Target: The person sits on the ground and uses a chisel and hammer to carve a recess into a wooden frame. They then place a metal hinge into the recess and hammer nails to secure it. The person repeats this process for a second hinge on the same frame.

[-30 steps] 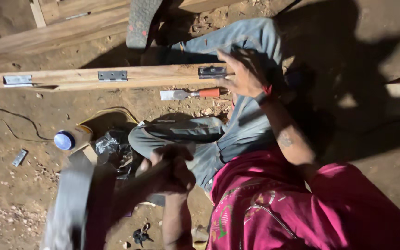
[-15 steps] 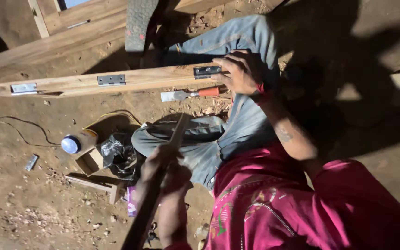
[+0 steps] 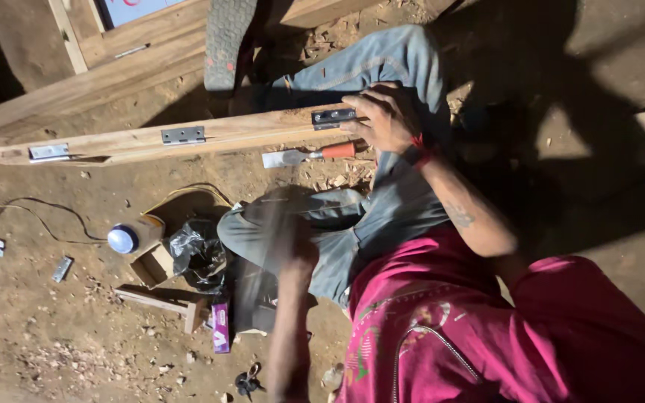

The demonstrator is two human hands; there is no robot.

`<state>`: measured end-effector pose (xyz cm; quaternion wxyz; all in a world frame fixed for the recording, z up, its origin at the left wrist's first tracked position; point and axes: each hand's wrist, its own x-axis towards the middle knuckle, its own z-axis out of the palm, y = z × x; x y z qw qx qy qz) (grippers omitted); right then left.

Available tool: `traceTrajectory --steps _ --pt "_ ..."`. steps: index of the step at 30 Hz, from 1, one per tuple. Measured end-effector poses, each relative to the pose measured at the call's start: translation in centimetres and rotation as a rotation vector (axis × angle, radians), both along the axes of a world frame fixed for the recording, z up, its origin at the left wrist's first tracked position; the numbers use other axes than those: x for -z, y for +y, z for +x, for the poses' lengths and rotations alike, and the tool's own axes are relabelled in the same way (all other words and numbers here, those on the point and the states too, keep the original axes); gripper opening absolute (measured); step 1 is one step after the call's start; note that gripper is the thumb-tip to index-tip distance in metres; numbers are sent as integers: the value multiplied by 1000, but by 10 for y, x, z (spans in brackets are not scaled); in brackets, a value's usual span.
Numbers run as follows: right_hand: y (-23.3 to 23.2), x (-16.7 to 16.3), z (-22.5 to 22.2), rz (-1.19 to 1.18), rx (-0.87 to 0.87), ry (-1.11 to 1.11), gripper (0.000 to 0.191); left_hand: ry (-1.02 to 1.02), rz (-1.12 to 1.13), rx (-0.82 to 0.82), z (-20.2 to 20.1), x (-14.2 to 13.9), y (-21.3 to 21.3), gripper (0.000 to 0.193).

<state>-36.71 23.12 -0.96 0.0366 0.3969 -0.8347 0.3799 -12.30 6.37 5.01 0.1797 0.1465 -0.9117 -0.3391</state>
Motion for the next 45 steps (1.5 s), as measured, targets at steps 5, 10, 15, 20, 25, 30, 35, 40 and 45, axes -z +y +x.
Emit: traceTrajectory --steps 5,10,15,20,25,30,35,40,45 --pt "5 -3 2 161 32 -6 48 -125 147 -101 -9 5 4 19" --pt "11 10 -1 41 5 86 48 214 310 -48 34 -18 5 16" --pt "1 31 -5 30 -2 40 52 -182 148 -23 -13 16 3 19" --pt "8 26 -8 23 -52 9 51 -116 332 -101 3 13 6 21" --pt "7 12 -2 -4 -11 150 57 -99 312 -122 -2 16 11 23" --pt "6 -1 3 164 16 12 58 -250 244 -99 -9 29 12 24" --pt "-4 -14 11 162 43 375 59 -291 403 -142 -6 44 10 26" --pt "-10 -2 7 109 -50 487 55 -170 409 -156 20 57 20 25" --pt "-8 6 -38 124 -246 58 42 -182 1041 -443 79 67 28 19"
